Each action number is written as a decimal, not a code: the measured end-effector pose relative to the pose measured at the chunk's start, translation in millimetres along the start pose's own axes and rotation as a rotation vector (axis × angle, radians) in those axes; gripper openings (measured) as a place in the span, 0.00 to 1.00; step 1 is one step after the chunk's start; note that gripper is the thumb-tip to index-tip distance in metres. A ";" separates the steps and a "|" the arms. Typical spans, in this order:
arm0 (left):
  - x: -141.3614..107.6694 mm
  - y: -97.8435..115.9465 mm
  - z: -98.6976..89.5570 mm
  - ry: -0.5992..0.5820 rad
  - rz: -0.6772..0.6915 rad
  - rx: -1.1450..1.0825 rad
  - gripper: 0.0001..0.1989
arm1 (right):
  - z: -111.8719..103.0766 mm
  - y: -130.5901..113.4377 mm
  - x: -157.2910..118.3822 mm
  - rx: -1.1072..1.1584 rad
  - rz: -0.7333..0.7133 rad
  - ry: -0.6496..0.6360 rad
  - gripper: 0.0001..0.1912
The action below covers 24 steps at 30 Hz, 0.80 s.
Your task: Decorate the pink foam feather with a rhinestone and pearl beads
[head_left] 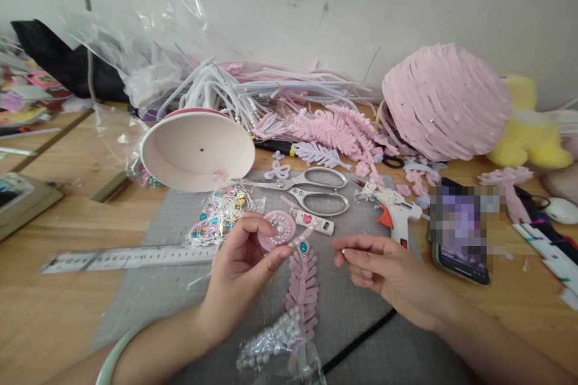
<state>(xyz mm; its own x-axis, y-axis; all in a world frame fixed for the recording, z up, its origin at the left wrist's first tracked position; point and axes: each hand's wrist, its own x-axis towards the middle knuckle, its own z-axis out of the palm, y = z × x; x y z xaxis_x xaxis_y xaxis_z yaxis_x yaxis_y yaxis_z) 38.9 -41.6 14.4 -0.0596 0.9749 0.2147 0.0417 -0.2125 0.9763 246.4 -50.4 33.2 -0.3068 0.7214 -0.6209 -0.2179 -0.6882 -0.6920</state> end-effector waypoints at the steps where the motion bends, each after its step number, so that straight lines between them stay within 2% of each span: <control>1: -0.2 -0.2 -0.2 -0.001 0.006 0.004 0.12 | -0.2 -0.1 -0.1 -0.021 -0.012 0.006 0.14; 8: -2.2 -0.8 -1.7 -0.021 0.056 -0.021 0.10 | -3.0 7.7 -1.5 -0.173 -0.116 -0.027 0.14; 12: -4.2 -0.8 -1.8 -0.071 0.070 -0.029 0.09 | 0.3 7.7 -5.4 -0.359 -0.271 0.068 0.12; 15: -6.2 -0.5 -1.1 -0.101 0.066 -0.041 0.09 | 4.7 5.4 -10.2 -0.631 -0.497 0.174 0.09; 19: -8.6 -0.1 -0.3 -0.134 0.078 -0.050 0.08 | 7.8 4.3 -13.7 -1.072 -0.931 0.191 0.05; 21: -9.7 0.0 -0.3 -0.154 0.081 -0.051 0.08 | 8.9 4.2 -13.3 -1.198 -1.098 0.191 0.05; 24: -11.1 0.0 -0.3 -0.179 0.068 -0.053 0.08 | 10.6 3.8 -11.2 -1.270 -1.249 0.218 0.07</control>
<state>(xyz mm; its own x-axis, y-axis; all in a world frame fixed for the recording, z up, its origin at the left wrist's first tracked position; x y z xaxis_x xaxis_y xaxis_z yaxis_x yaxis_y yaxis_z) 39.3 -52.5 12.1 0.1205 0.9533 0.2769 -0.0137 -0.2773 0.9607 239.1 -61.9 41.4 -0.3968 0.7836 0.4780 0.6032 0.6151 -0.5077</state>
